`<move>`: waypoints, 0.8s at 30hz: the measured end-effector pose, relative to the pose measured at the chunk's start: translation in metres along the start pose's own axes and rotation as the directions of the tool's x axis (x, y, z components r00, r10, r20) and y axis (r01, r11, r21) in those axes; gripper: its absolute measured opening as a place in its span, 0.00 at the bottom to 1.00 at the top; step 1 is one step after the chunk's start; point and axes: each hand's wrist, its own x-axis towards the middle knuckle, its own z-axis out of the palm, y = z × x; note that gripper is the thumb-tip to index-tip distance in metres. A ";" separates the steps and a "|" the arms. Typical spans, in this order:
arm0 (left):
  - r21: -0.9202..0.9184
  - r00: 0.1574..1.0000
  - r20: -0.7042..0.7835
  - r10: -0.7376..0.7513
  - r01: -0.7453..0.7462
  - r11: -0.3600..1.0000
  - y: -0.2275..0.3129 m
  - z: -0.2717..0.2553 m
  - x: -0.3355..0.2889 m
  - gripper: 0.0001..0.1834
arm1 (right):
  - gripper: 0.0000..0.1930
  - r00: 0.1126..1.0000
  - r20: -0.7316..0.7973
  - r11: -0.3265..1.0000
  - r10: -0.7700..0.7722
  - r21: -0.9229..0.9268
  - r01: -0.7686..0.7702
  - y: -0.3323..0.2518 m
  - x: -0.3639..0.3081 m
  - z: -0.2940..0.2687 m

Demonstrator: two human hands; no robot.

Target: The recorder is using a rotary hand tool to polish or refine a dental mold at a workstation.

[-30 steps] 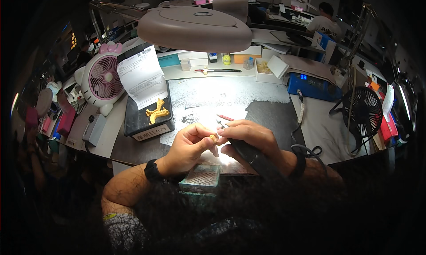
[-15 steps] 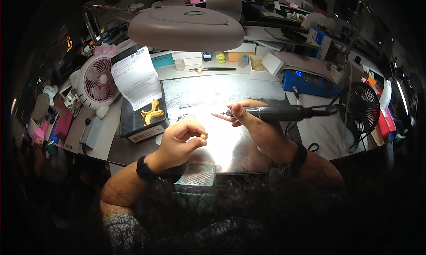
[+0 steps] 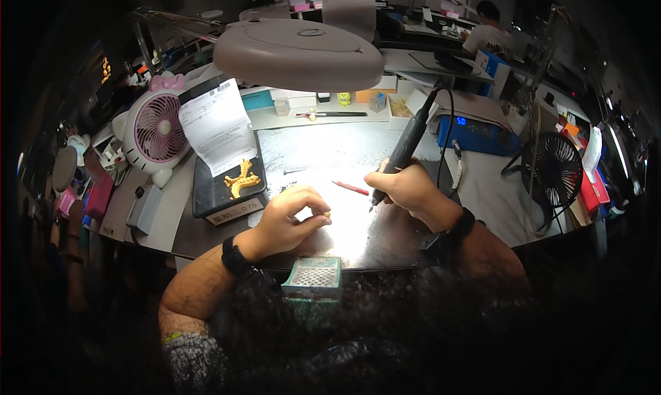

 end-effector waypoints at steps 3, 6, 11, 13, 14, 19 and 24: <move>0.065 0.999 0.015 0.031 -0.032 0.997 0.002 -0.006 -0.007 0.09 | 0.12 1.000 0.026 0.989 -0.002 0.150 -0.001 0.000 0.006 0.009; -0.006 0.999 0.039 0.025 -0.025 1.000 0.005 -0.001 -0.007 0.09 | 0.08 0.999 -0.037 1.000 -0.001 0.013 0.002 0.009 0.011 0.006; 0.072 0.997 0.004 0.075 -0.075 0.995 -0.001 0.003 -0.010 0.09 | 0.17 0.986 -0.078 0.969 -0.147 -0.214 0.127 0.021 0.020 0.005; 0.156 0.998 -0.034 0.055 -0.050 0.987 -0.005 0.005 -0.010 0.09 | 0.25 0.990 -0.089 0.898 -0.110 -0.435 0.061 0.013 0.011 0.010; 0.147 0.998 -0.051 0.049 -0.041 0.988 -0.006 0.006 -0.010 0.09 | 0.30 0.991 -0.100 0.843 -0.092 -0.537 0.024 0.010 0.006 0.011; 0.175 0.997 -0.063 -0.045 0.055 0.983 -0.006 0.005 -0.013 0.07 | 0.33 0.977 -0.065 0.700 -0.205 -0.707 0.100 0.007 -0.002 0.019; 0.183 0.990 -0.102 -0.095 0.113 0.977 -0.004 0.004 -0.011 0.05 | 0.28 0.986 -0.008 0.632 -0.169 -0.768 0.102 0.008 -0.002 0.017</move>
